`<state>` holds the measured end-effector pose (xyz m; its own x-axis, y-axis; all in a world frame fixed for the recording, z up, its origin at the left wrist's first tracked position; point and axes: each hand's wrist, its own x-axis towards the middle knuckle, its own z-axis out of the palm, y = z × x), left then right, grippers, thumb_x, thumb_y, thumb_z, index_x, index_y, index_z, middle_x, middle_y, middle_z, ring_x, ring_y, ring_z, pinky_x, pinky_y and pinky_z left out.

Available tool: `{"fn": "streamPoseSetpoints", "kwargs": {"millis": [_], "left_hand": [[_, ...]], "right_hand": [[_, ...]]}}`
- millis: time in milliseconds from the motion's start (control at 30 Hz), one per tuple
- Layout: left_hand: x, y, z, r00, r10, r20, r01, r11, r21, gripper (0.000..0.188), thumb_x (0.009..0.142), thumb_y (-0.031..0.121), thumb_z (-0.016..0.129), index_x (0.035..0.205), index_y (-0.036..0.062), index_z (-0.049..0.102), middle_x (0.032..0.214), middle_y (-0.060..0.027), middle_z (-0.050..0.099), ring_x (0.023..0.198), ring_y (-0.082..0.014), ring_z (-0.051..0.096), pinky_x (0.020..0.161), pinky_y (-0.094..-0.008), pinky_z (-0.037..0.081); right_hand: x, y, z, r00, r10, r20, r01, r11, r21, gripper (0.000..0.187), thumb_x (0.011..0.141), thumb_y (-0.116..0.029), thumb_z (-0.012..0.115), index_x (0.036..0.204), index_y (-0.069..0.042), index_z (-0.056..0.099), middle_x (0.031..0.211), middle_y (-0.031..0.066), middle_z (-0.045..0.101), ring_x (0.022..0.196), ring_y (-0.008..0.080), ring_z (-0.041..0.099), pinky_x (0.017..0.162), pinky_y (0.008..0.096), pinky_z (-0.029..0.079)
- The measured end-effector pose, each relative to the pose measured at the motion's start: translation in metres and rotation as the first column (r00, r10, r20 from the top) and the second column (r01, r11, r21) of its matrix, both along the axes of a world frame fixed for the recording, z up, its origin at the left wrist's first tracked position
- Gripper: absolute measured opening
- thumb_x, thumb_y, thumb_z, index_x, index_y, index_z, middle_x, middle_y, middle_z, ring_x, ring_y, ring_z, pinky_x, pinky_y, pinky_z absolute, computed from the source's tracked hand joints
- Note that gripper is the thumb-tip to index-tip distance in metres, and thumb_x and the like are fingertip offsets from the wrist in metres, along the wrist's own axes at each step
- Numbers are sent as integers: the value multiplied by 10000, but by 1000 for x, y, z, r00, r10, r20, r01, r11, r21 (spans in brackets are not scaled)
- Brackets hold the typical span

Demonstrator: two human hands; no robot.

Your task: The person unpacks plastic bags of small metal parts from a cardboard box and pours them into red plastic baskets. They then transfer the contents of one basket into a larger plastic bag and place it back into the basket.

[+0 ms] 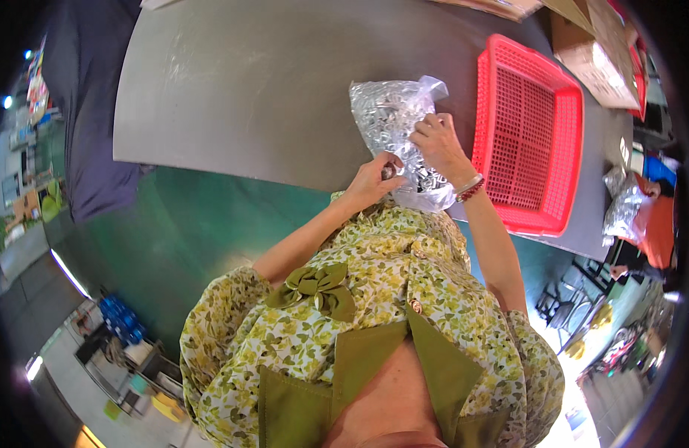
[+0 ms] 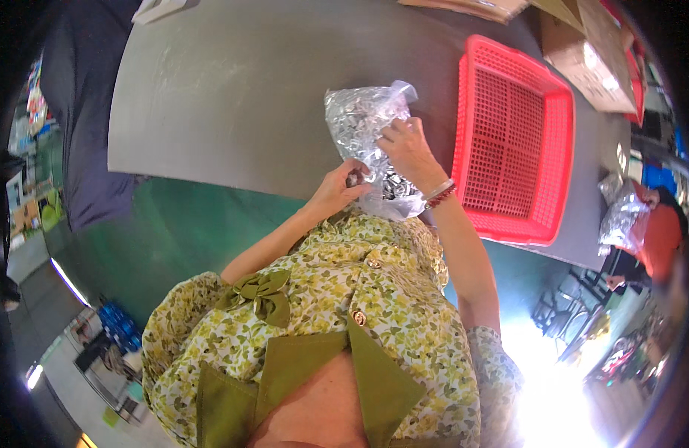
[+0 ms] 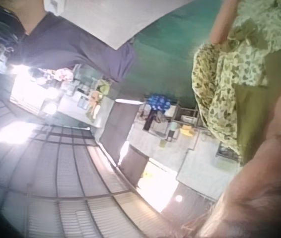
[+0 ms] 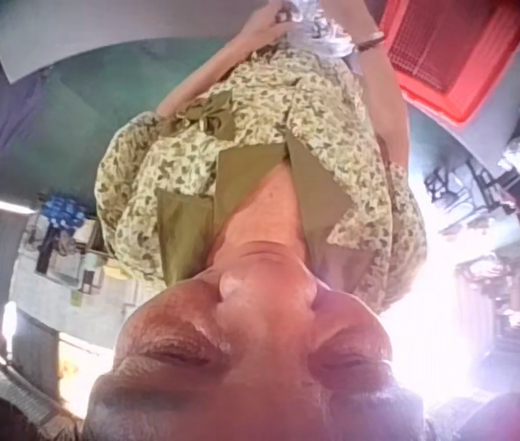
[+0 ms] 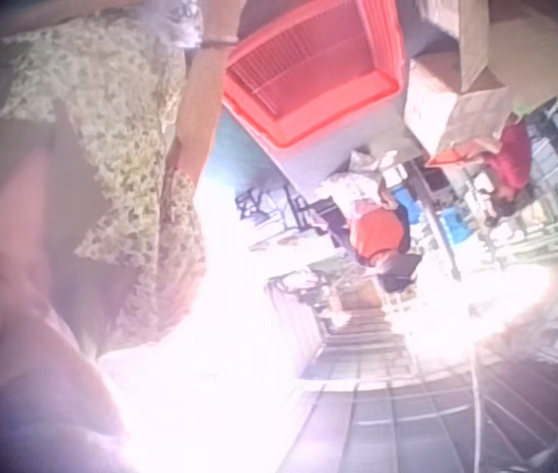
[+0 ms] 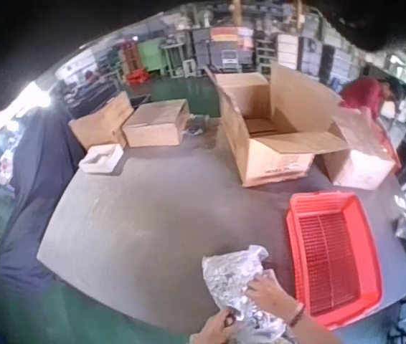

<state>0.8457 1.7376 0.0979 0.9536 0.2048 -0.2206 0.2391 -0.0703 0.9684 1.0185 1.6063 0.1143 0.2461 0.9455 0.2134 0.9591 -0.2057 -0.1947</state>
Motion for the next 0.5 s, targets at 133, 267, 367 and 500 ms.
{"fn": "streamPoseSetpoints", "kwargs": {"millis": [133, 267, 367, 500], "left_hand": [[15, 23, 7, 976, 97, -195, -134, 974, -182, 235, 837, 228, 717, 955, 36, 651, 707, -16, 530, 651, -76, 477, 589, -264, 425], [41, 40, 1, 993, 28, 119, -71, 923, 378, 219, 823, 241, 708, 920, 47, 675, 726, -83, 595, 646, -199, 598, 578, -355, 486], [54, 27, 3, 973, -170, 159, 22, 749, 662, 211, 808, 216, 705, 905, 38, 649, 807, -108, 615, 704, -286, 642, 596, -398, 514], [58, 18, -4, 961, -274, 34, 149, 620, 770, 190, 792, 169, 695, 879, 26, 606, 866, -125, 606, 760, -306, 661, 623, -405, 532]], "right_hand": [[14, -1, 1, 992, 25, -120, -38, 994, -106, 26, 744, -150, 657, 761, -132, 667, 875, -5, 595, 992, 201, 517, 885, 398, 378], [35, -5, 14, 994, -28, -102, 16, 993, -116, 42, 761, -158, 659, 761, -116, 663, 852, 18, 589, 966, 215, 516, 860, 386, 382], [40, -7, 34, 981, -177, -75, 175, 984, -35, 65, 780, -156, 656, 755, -96, 657, 835, 50, 585, 916, 243, 529, 810, 381, 410], [-18, -6, 58, 824, -545, -153, 470, 810, -352, 348, 875, -363, 620, 795, -27, 664, 786, 156, 615, 763, 362, 619, 634, 464, 483]]}}
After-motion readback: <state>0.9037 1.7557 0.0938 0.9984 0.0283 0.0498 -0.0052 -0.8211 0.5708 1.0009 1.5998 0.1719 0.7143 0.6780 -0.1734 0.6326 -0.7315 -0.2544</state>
